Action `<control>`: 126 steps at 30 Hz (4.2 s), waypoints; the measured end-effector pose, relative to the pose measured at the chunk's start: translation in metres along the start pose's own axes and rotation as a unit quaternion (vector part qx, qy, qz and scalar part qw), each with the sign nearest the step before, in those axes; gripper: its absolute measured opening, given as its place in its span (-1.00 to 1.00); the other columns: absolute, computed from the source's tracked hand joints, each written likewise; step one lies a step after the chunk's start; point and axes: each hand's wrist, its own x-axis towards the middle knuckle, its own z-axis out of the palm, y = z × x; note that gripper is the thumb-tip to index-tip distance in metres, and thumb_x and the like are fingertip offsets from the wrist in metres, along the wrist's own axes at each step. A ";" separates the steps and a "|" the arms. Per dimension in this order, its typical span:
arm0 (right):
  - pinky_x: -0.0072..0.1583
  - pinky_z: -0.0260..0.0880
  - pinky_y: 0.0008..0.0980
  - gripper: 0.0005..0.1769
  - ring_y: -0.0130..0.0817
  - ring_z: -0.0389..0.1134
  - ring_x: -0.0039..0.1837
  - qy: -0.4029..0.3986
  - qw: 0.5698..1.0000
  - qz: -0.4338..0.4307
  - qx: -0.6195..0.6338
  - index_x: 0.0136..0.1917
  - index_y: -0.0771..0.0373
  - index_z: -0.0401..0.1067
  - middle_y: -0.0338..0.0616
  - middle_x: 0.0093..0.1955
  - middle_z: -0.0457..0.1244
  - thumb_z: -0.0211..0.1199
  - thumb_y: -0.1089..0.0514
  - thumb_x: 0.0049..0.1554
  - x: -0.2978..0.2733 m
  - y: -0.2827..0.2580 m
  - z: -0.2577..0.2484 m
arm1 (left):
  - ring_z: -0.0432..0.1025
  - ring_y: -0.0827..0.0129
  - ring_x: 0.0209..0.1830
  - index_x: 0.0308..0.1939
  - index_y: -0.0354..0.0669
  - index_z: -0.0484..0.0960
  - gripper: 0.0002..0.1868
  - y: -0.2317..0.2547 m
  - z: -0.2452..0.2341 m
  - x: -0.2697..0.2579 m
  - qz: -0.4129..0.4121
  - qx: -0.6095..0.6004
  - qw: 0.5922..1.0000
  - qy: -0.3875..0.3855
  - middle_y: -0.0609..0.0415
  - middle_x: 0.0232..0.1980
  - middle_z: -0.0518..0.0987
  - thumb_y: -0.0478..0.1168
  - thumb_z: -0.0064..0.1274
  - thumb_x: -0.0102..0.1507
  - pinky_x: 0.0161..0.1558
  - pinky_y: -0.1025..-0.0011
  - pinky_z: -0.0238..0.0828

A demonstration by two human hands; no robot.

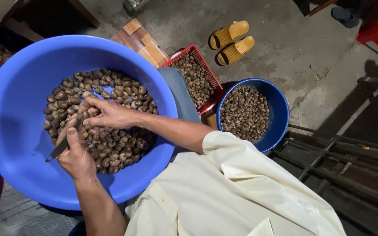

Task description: Sorting and prying open nuts using a small handheld tool in a factory setting

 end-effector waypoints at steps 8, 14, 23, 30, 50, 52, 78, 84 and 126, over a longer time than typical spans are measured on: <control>-0.27 0.44 -0.42 -0.79 -0.33 0.48 -0.28 -0.009 1.000 -0.013 0.004 0.13 0.18 0.22 -0.26 -0.27 0.11 0.14 0.24 0.23 0.003 0.010 -0.002 | 0.48 0.09 0.41 0.20 -0.24 0.56 -0.62 -0.002 -0.001 -0.001 0.000 -0.009 1.000 0.009 -0.12 0.31 0.56 0.02 -0.03 0.54 0.28 0.29 0.60; -0.24 0.46 -0.44 -0.70 -0.29 0.56 -0.18 -0.007 0.999 0.035 -0.030 0.19 0.15 0.23 -0.23 -0.20 0.29 0.18 0.08 0.23 -0.001 0.002 -0.002 | 0.46 0.06 0.42 0.22 -0.27 0.55 -0.44 0.011 0.002 -0.002 -0.007 0.007 1.000 0.012 -0.12 0.31 0.54 0.18 -0.03 0.50 0.35 0.19 0.59; -0.05 0.66 -0.28 -0.67 -0.21 0.57 -0.11 -0.020 1.000 0.005 0.002 0.24 0.22 0.24 -0.18 -0.11 0.30 0.14 0.08 0.27 0.004 0.013 -0.005 | 0.48 0.02 0.42 0.21 -0.27 0.55 -0.58 0.000 -0.003 0.000 0.024 -0.017 1.000 -0.006 -0.16 0.32 0.55 0.04 -0.05 0.54 0.31 0.18 0.60; -0.27 0.60 -0.31 -0.67 -0.11 0.56 -0.16 0.002 0.994 -0.034 0.102 0.26 0.34 0.29 -0.18 -0.20 0.23 0.24 0.27 0.25 0.011 0.035 -0.005 | 0.46 -0.06 0.32 0.27 -0.40 0.49 -0.68 -0.019 -0.009 0.004 0.054 -0.046 0.997 -0.004 -0.41 0.33 0.50 -0.17 -0.16 0.62 0.26 0.15 0.53; -0.20 0.62 -0.37 -0.63 -0.24 0.55 -0.17 0.017 0.995 -0.016 0.092 0.24 0.35 0.31 0.09 -0.03 0.43 0.30 0.19 0.24 0.015 0.043 -0.012 | 0.41 -0.22 0.36 0.28 -0.42 0.49 -0.66 -0.009 -0.008 0.005 0.055 -0.052 0.997 -0.023 -0.48 0.32 0.47 -0.17 -0.19 0.62 0.25 -0.02 0.51; -0.28 0.57 -0.36 -0.65 -0.14 0.55 -0.19 0.006 0.996 -0.023 0.088 0.27 0.35 0.29 -0.01 -0.18 0.39 0.25 0.25 0.25 0.015 0.045 -0.013 | 0.37 -0.21 0.40 0.31 -0.40 0.47 -0.65 -0.005 -0.008 0.003 0.052 -0.043 0.997 -0.023 -0.45 0.35 0.45 -0.16 -0.22 0.63 0.26 -0.03 0.48; -0.24 0.50 -0.48 -0.68 -0.39 0.46 -0.19 0.064 0.997 -0.034 -0.035 0.24 0.28 0.39 -0.14 -0.17 0.36 0.31 0.25 0.22 0.006 0.025 -0.019 | 0.45 -0.14 0.31 0.29 -0.26 0.55 -0.61 0.001 -0.014 0.004 0.004 0.010 1.000 0.025 -0.34 0.26 0.53 -0.05 -0.19 0.60 0.25 -0.05 0.50; 0.05 0.61 -0.18 -0.67 -0.09 0.50 0.07 0.261 0.931 -0.150 -0.207 0.22 0.22 0.40 0.02 0.07 0.35 0.39 0.25 0.21 -0.061 -0.063 -0.041 | 0.59 0.03 0.10 0.24 -0.29 0.60 -0.61 -0.012 -0.014 0.006 -0.031 0.011 0.997 0.068 -0.28 0.06 0.64 -0.05 -0.12 0.58 0.11 0.21 0.61; -0.17 0.43 0.15 -0.69 0.15 0.45 -0.10 -0.046 0.636 -0.081 -0.766 0.21 0.10 0.39 -0.02 0.12 0.34 0.16 0.08 0.19 0.040 0.063 -0.052 | 0.62 -0.03 0.07 0.09 -0.16 0.72 -0.72 -0.026 -0.013 0.000 0.074 0.204 0.972 0.089 -0.13 0.05 0.73 -0.10 0.02 0.47 0.07 0.11 0.60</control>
